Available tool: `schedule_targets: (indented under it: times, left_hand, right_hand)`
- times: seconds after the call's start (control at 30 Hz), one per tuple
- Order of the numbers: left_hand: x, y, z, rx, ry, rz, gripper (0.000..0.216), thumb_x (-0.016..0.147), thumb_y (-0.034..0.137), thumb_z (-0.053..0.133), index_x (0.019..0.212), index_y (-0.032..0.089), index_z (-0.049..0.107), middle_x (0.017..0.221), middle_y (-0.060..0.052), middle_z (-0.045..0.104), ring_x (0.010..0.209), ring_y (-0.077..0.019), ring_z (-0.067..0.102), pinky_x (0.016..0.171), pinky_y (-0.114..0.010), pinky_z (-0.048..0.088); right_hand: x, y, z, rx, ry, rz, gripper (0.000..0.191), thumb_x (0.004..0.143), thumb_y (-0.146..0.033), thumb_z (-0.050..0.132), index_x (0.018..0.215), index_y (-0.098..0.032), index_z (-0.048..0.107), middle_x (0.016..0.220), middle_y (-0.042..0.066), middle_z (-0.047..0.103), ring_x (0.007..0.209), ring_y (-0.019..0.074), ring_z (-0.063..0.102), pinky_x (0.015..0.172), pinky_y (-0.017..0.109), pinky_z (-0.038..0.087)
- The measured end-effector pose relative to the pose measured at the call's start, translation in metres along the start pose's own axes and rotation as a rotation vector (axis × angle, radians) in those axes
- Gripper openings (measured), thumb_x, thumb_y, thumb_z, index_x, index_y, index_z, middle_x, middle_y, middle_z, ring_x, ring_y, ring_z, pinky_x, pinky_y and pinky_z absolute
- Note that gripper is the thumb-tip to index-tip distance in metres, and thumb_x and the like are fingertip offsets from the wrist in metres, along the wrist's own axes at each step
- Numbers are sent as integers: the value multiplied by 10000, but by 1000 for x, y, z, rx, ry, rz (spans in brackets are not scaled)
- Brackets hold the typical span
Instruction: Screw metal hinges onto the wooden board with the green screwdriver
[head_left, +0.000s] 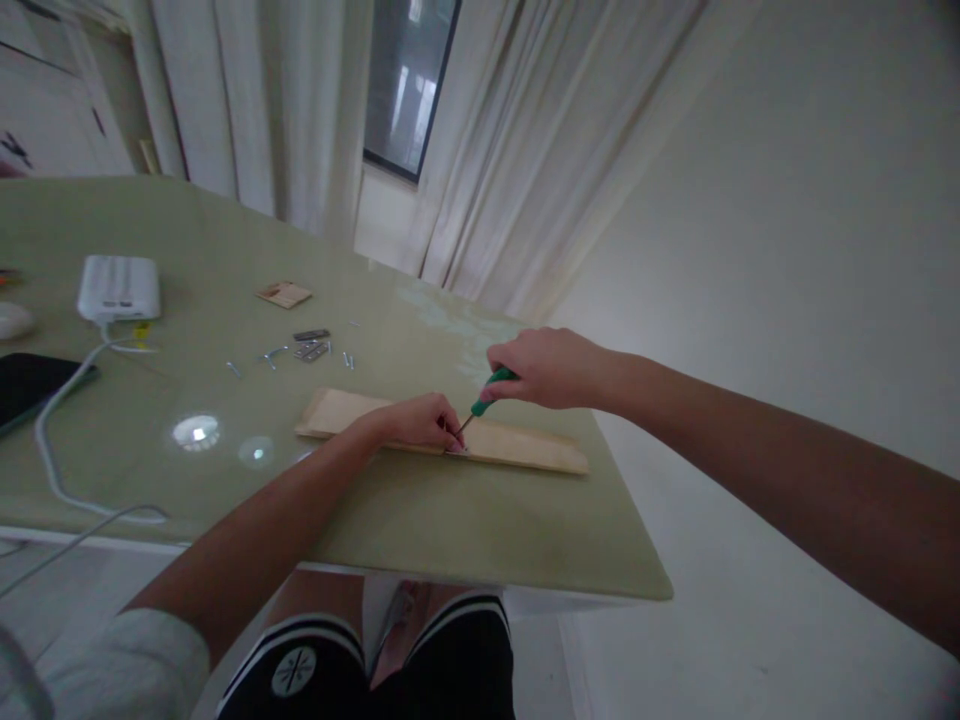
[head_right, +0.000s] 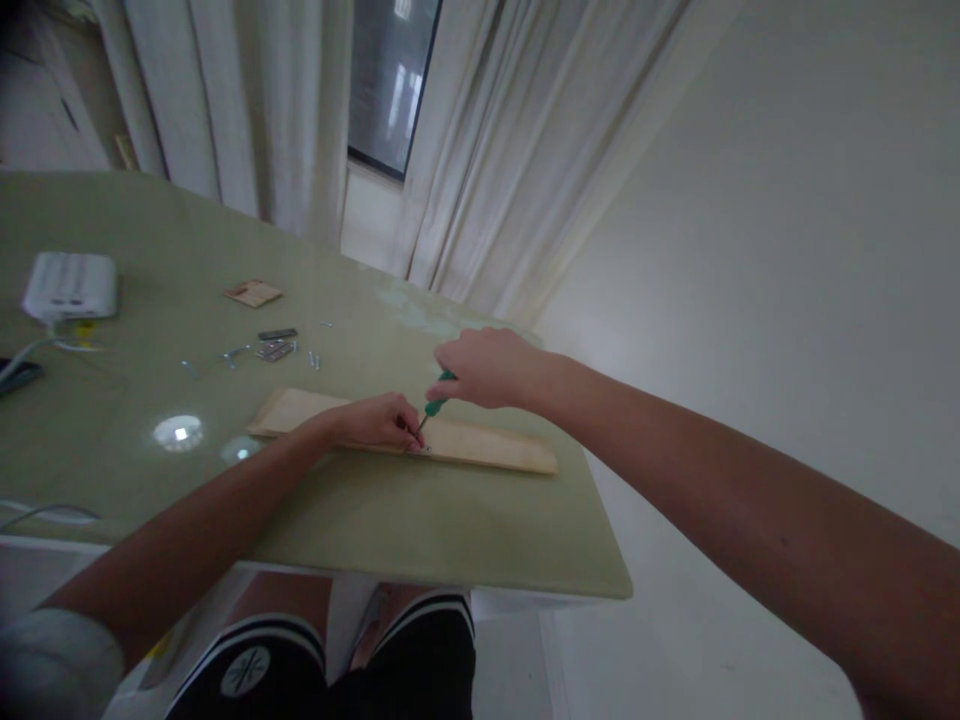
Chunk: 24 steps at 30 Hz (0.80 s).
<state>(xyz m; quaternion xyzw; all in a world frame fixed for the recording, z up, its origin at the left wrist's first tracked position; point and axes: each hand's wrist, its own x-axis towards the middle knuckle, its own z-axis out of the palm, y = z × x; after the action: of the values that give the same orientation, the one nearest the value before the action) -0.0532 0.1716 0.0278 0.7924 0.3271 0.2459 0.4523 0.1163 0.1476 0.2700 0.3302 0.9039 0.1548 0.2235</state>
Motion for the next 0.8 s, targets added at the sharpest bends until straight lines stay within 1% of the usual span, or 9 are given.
schedule_targets:
  times: [0.1, 0.17, 0.23, 0.3, 0.47, 0.53, 0.63, 0.7, 0.8]
  left_hand:
    - [0, 0, -1, -2, -8, -7, 230, 793, 378, 812, 913, 190, 871, 820, -40, 824, 703, -166, 669, 669, -239, 451]
    - [0, 3, -2, 0, -16, -10, 261, 790, 394, 820, 931, 180, 871, 853, -53, 830, 716, -170, 673, 670, -240, 449]
    - [-2, 6, -3, -8, -17, -21, 268, 802, 398, 811, 941, 177, 871, 869, -60, 832, 726, -171, 676, 681, -243, 452]
    - [-3, 8, -4, -22, -21, -32, 242, 814, 382, 795, 933, 186, 873, 855, -54, 830, 731, -170, 677, 697, -243, 459]
    - [-2, 7, -5, -5, -41, -3, 229, 818, 375, 774, 912, 190, 873, 838, -45, 825, 736, -172, 676, 704, -240, 457]
    - [-2, 6, -5, -4, -51, 2, 252, 810, 381, 778, 940, 187, 873, 832, -42, 819, 733, -172, 671, 699, -239, 450]
    - [-1, 5, -4, 17, -40, 6, 279, 808, 415, 785, 954, 193, 874, 762, -17, 781, 697, -160, 635, 663, -231, 419]
    - [0, 7, -4, 20, -37, 29, 280, 812, 434, 781, 909, 188, 873, 725, -9, 750, 686, -155, 611, 657, -230, 406]
    - [0, 9, -3, 3, -63, 60, 261, 808, 421, 777, 854, 179, 862, 722, -10, 739, 688, -151, 591, 659, -229, 396]
  right_hand:
    - [-1, 2, -3, 19, 11, -54, 364, 963, -540, 671, 1163, -244, 747, 1045, 107, 796, 879, 247, 711, 630, 283, 376]
    - [2, 1, 0, -9, 34, -9, 443, 1004, -593, 576, 1092, -207, 775, 1012, 143, 795, 879, 269, 717, 642, 301, 394]
    - [5, -1, 5, -32, 56, 53, 605, 1044, -653, 429, 1036, -171, 793, 982, 183, 790, 877, 299, 724, 646, 326, 410]
    - [6, -1, 8, -31, 58, 84, 669, 1064, -658, 348, 1042, -159, 793, 995, 197, 788, 886, 308, 725, 651, 337, 417]
    - [6, 0, 2, -3, -10, -75, 463, 980, -595, 621, 1242, -224, 713, 1120, 144, 788, 934, 277, 716, 660, 302, 403]
    - [8, -2, 0, -39, -15, -87, 460, 1007, -591, 568, 1184, -202, 738, 1087, 167, 789, 936, 298, 724, 651, 315, 402]
    - [10, -8, 2, -65, -24, 2, 608, 1069, -606, 372, 1075, -149, 772, 1004, 216, 785, 916, 340, 738, 625, 343, 405]
    - [11, -10, 3, -71, -44, -13, 589, 1047, -624, 426, 1144, -145, 754, 1018, 212, 786, 923, 344, 741, 627, 345, 412]
    - [13, -12, 4, -122, -58, -186, 562, 967, -603, 620, 1313, -164, 681, 1109, 188, 784, 983, 340, 738, 673, 340, 425]
